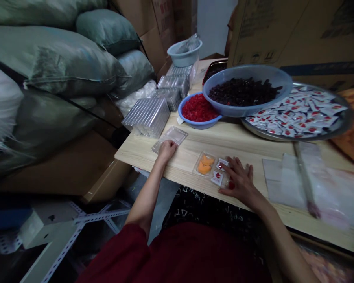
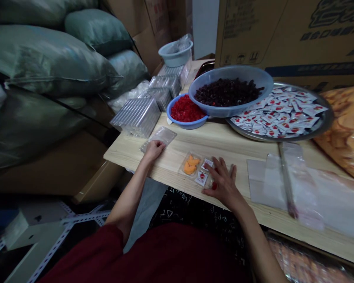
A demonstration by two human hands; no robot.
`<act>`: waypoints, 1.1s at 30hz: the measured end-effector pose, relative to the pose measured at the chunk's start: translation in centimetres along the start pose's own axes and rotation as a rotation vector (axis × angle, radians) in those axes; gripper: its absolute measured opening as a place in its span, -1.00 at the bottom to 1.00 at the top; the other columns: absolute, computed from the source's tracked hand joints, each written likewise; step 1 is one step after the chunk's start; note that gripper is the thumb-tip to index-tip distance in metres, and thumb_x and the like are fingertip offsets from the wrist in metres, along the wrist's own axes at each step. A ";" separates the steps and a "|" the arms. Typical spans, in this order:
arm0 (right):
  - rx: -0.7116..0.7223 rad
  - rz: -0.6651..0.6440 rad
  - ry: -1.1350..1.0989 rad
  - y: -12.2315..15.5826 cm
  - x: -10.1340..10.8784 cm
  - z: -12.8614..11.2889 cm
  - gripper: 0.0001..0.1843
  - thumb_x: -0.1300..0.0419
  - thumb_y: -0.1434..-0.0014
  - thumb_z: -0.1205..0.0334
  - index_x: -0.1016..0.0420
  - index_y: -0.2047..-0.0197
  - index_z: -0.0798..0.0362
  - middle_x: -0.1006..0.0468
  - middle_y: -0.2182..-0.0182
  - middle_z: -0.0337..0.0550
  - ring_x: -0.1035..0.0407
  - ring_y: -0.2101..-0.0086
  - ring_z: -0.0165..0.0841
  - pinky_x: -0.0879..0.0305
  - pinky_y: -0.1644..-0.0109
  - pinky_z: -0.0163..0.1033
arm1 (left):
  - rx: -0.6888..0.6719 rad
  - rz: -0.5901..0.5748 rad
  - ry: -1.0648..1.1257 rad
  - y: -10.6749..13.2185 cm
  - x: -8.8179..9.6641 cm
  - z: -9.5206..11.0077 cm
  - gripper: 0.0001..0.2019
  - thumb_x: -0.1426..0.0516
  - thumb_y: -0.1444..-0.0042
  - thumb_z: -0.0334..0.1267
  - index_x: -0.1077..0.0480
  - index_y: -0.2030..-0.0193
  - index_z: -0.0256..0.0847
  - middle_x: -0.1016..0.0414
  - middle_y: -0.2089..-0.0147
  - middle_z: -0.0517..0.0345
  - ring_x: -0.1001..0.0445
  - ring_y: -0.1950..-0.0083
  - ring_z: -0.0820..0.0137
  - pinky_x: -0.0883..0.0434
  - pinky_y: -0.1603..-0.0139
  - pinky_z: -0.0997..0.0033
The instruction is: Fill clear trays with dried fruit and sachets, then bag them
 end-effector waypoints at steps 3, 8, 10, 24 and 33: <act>-0.021 0.059 -0.055 0.4 1.0 -0.7 -0.12 -0.31 -0.14 -0.11 -0.14 -0.46 -0.19 0.07 -0.48 -0.06 0.32 -0.46 0.08 0.53 -0.41 0.45 | -0.040 0.072 -0.079 0.5 0.3 0.9 -0.91 -0.13 -0.19 -0.32 -0.43 0.32 -0.21 -0.53 0.25 -0.07 -0.49 0.13 0.20 -0.35 0.05 0.29; -0.063 0.229 -0.338 1.8 4.4 -1.9 -0.39 -0.21 -0.27 -0.11 -0.34 -0.34 -0.20 -0.17 -0.41 -0.11 0.07 -0.43 -0.01 0.46 -0.47 0.36 | -0.116 0.300 -0.084 3.2 3.8 2.6 -0.84 0.07 -0.36 -0.28 -0.32 0.15 -0.21 -0.43 0.08 -0.12 -0.42 0.01 0.20 -0.33 -0.09 0.21; -0.132 0.319 -0.547 2.3 5.7 -2.2 -0.50 -0.23 -0.27 -0.09 -0.45 -0.23 -0.19 -0.36 -0.30 -0.09 -0.14 -0.35 -0.04 0.22 -0.47 0.33 | -0.241 0.427 0.077 5.4 6.2 4.5 -0.81 0.10 -0.40 -0.20 -0.27 0.13 -0.17 -0.39 0.09 -0.05 -0.40 0.04 0.26 -0.34 -0.09 0.25; -0.545 0.583 -1.653 1.9 4.0 -4.7 -0.20 -0.47 0.00 0.18 -0.31 -0.29 -0.14 -0.53 0.25 -0.29 -0.43 0.34 -0.47 -0.43 0.23 -0.34 | -0.048 -0.052 1.258 18.3 -2.1 12.4 -0.74 -0.02 -0.36 0.04 -0.25 0.16 -0.11 -0.44 0.08 0.06 -0.41 0.20 0.41 -0.43 0.07 0.37; -0.524 0.672 -1.048 6.3 3.8 0.0 -0.31 -0.38 -0.12 0.12 -0.35 -0.29 0.00 -0.45 0.39 -0.29 -0.36 0.36 -0.42 -0.39 0.20 -0.23 | -0.087 -0.106 0.970 12.7 -3.9 7.8 -0.57 -0.29 -0.15 -0.14 -0.37 -0.12 -0.19 -0.49 0.20 0.14 -0.40 0.27 0.47 -0.32 0.20 0.49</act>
Point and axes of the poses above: each hand's wrist, its own y-axis away from the middle knuckle, its own x-axis out of the back of the hand, z = x × y, the point moved 8 cm from there along -y, towards the middle knuckle
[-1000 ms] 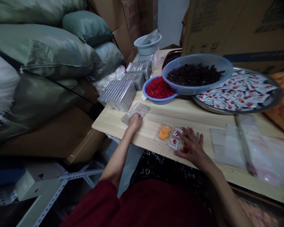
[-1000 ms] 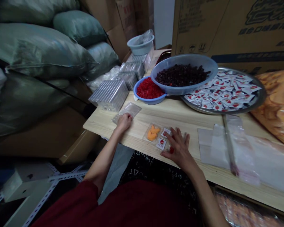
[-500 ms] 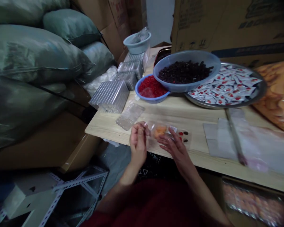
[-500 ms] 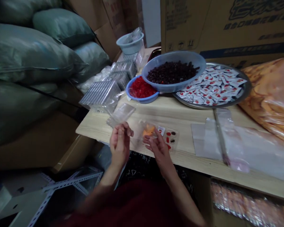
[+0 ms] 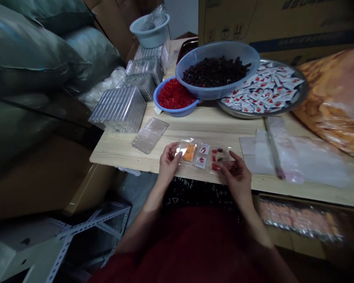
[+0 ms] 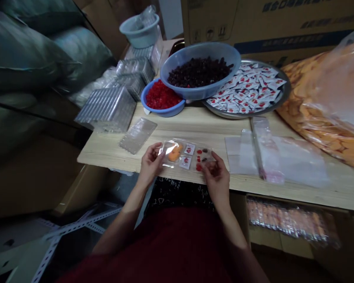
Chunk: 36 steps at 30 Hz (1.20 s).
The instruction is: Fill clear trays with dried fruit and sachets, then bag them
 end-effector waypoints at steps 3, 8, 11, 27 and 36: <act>0.031 0.012 0.176 -0.6 0.1 1.1 -0.36 -0.31 -0.17 0.09 -0.37 -0.29 0.05 -0.41 0.37 -0.27 -0.34 0.34 -0.41 -0.38 0.16 -0.19 | -0.065 0.033 -0.215 -1.3 -0.1 -2.1 -0.67 -0.25 -0.17 -0.23 -0.42 -0.07 -0.21 -0.40 0.27 0.20 -0.34 0.31 0.48 -0.30 0.23 0.50; 0.125 0.040 0.410 -2.8 0.8 1.7 -0.29 -0.30 -0.15 0.04 -0.37 -0.32 0.16 -0.44 0.25 -0.11 -0.34 0.32 -0.35 -0.39 0.18 -0.15 | -0.168 0.045 -0.507 -3.3 -0.4 -2.8 -0.73 -0.16 -0.23 -0.28 -0.44 -0.06 -0.22 -0.44 0.18 0.10 -0.39 0.24 0.41 -0.37 0.14 0.41; 0.188 0.018 0.514 -4.2 0.5 1.6 -0.33 -0.28 -0.16 0.05 -0.42 -0.27 0.18 -0.45 0.11 0.01 -0.36 0.28 -0.32 -0.41 0.13 -0.11 | -0.259 0.053 -0.626 -4.0 -0.7 -2.2 -0.74 -0.12 -0.26 -0.31 -0.42 -0.07 -0.24 -0.44 0.06 0.00 -0.43 0.16 0.37 -0.40 0.05 0.35; 0.290 -0.109 0.689 -7.8 -2.7 0.7 -0.46 -0.16 -0.25 0.11 -0.49 -0.21 0.21 -0.44 0.00 0.11 -0.41 0.09 -0.15 -0.39 -0.10 0.01 | -0.268 -0.082 -0.992 -7.0 -2.9 -1.8 -0.63 0.03 -0.35 -0.35 -0.37 -0.23 -0.23 -0.43 -0.09 -0.13 -0.41 -0.15 0.16 -0.35 -0.22 0.15; 0.307 -0.235 0.608 -0.5 0.5 0.6 -0.57 -0.13 -0.35 0.11 -0.49 -0.22 0.04 -0.44 0.02 0.02 -0.39 0.00 -0.20 -0.36 -0.15 -0.03 | -0.176 -0.047 -0.785 6.7 1.3 -0.9 -0.58 -0.18 -0.28 -0.09 -0.31 -0.22 -0.13 -0.40 -0.08 0.00 -0.41 -0.05 0.29 -0.39 -0.12 0.25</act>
Point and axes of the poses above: each hand's wrist, its own y-axis away from the middle knuckle, its own x-axis out of the back of the hand, z = x × y, the point moved 8 cm from there along -y, towards the middle knuckle
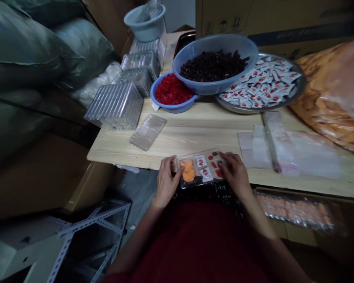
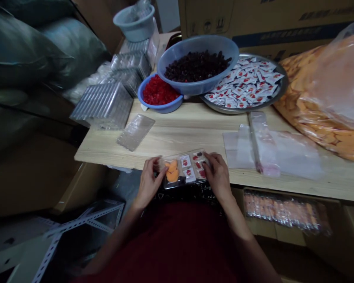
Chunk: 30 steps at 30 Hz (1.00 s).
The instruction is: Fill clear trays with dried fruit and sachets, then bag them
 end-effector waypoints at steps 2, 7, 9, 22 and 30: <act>-0.003 -0.022 0.006 0.8 -0.1 -0.2 -0.57 -0.13 -0.35 0.12 -0.49 -0.22 0.03 -0.45 0.02 0.01 -0.39 0.00 -0.20 -0.36 -0.15 -0.02 | 0.165 0.090 0.125 3.3 -0.2 -1.4 -0.58 -0.26 -0.20 -0.07 -0.33 -0.13 -0.14 -0.41 0.02 0.07 -0.43 0.08 0.36 -0.41 0.00 0.33; -0.019 -0.024 0.028 0.9 -0.5 -0.1 -0.56 -0.15 -0.32 0.13 -0.49 -0.22 0.02 -0.46 0.05 0.03 -0.39 0.04 -0.17 -0.37 -0.12 0.01 | 0.683 0.032 0.897 8.0 -5.8 -4.3 -0.52 -0.40 0.01 -0.03 -0.39 0.06 -0.23 -0.52 0.16 0.10 -0.52 0.19 0.42 -0.45 0.11 0.41; -0.015 -0.029 0.004 0.7 -0.5 -0.1 -0.56 -0.16 -0.31 0.12 -0.49 -0.21 0.02 -0.46 0.06 0.02 -0.40 0.05 -0.18 -0.38 -0.09 -0.01 | 0.771 -0.136 1.136 7.9 -7.7 -3.1 -0.53 -0.40 0.00 -0.03 -0.47 0.06 -0.29 -0.59 0.11 0.00 -0.57 0.14 0.35 -0.48 0.06 0.37; -0.133 -0.068 -0.103 0.6 2.6 0.1 -0.59 -0.13 -0.34 0.11 -0.45 -0.21 0.01 -0.49 0.07 -0.03 -0.41 0.16 -0.28 -0.40 0.04 -0.14 | 0.925 -0.288 1.324 4.8 -9.0 0.9 -0.59 -0.41 0.00 -0.34 -0.52 -0.02 -0.28 -0.60 -0.08 -0.13 -0.60 -0.07 0.12 -0.55 -0.17 0.10; -0.231 0.010 0.649 -3.2 5.9 2.3 -0.74 -0.21 -0.25 0.16 -0.56 0.12 0.16 -0.48 0.14 0.16 -0.39 0.12 -0.09 -0.39 0.09 -0.07 | 0.908 -0.173 1.315 3.2 -8.3 0.2 -0.60 -0.32 -0.07 -0.42 -0.49 -0.08 -0.25 -0.57 -0.13 -0.12 -0.59 -0.11 0.15 -0.62 -0.07 0.28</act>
Point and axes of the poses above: each hand's wrist, its own y-axis away from the middle knuckle, its own x-axis out of the back of the hand, z = x × y, the point moved 8 cm from there along -y, towards the middle knuckle
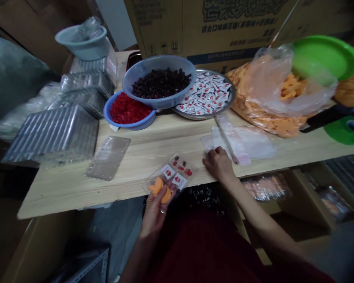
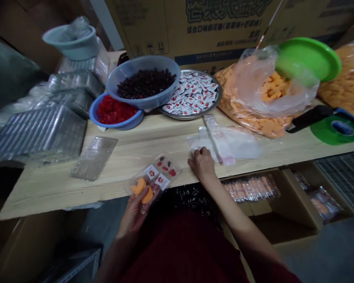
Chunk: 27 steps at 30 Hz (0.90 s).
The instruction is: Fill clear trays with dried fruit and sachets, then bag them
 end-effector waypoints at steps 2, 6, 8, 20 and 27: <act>-0.018 -0.087 0.122 -1.3 -1.0 -0.2 -0.80 -0.16 -0.23 0.29 -0.55 0.15 0.18 -0.50 0.14 0.21 -0.41 0.13 -0.09 -0.37 0.15 -0.13 | -0.010 -0.001 -0.006 0.1 0.1 0.6 -0.60 -0.31 -0.09 -0.42 -0.49 -0.09 -0.21 -0.56 -0.15 -0.09 -0.59 -0.12 0.17 -0.63 -0.05 0.30; -0.048 -0.207 0.109 -3.1 -1.3 0.0 -0.80 -0.11 -0.22 0.39 -0.57 0.21 0.20 -0.56 0.21 0.23 -0.48 0.21 -0.13 -0.34 0.18 -0.17 | -0.039 -0.015 -0.001 0.4 0.2 1.5 -0.58 -0.31 -0.08 -0.41 -0.48 -0.11 -0.16 -0.57 -0.14 -0.03 -0.58 -0.12 0.18 -0.64 -0.03 0.31; -0.061 -0.218 0.072 -3.6 -0.9 0.6 -0.85 -0.15 -0.17 0.40 -0.57 0.28 0.19 -0.58 0.28 0.20 -0.49 0.24 -0.14 -0.33 0.17 -0.16 | -0.047 -0.024 0.008 0.4 0.2 1.8 -0.57 -0.31 -0.08 -0.41 -0.47 -0.12 -0.16 -0.57 -0.15 -0.03 -0.58 -0.14 0.18 -0.64 0.00 0.37; -0.173 -0.412 -0.662 -3.3 -2.8 6.1 -0.51 -0.36 0.05 -0.18 -0.47 0.55 0.12 -0.44 0.64 -0.23 -0.20 0.62 -0.51 -0.10 0.55 -0.38 | -0.104 -0.112 0.010 -2.0 -4.3 2.5 -0.55 -0.33 -0.06 -0.36 -0.45 -0.12 -0.20 -0.55 -0.16 -0.06 -0.57 -0.12 0.24 -0.61 0.12 0.53; -0.256 -0.386 -1.012 -2.1 -2.5 6.0 -0.63 -0.41 0.16 -0.01 -0.54 0.48 0.15 -0.49 0.58 -0.22 -0.24 0.57 -0.51 -0.12 0.50 -0.40 | -0.146 -0.222 -0.028 -3.0 -9.0 2.1 -0.57 -0.33 -0.08 -0.29 -0.46 -0.12 -0.13 -0.56 -0.15 0.05 -0.53 -0.19 0.22 -0.59 -0.06 0.34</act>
Point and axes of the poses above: each hand's wrist, its own y-axis away from the middle knuckle, its own x-axis out of the back of the hand, z = x × y, the point moved 8 cm from there along -y, towards the middle knuckle
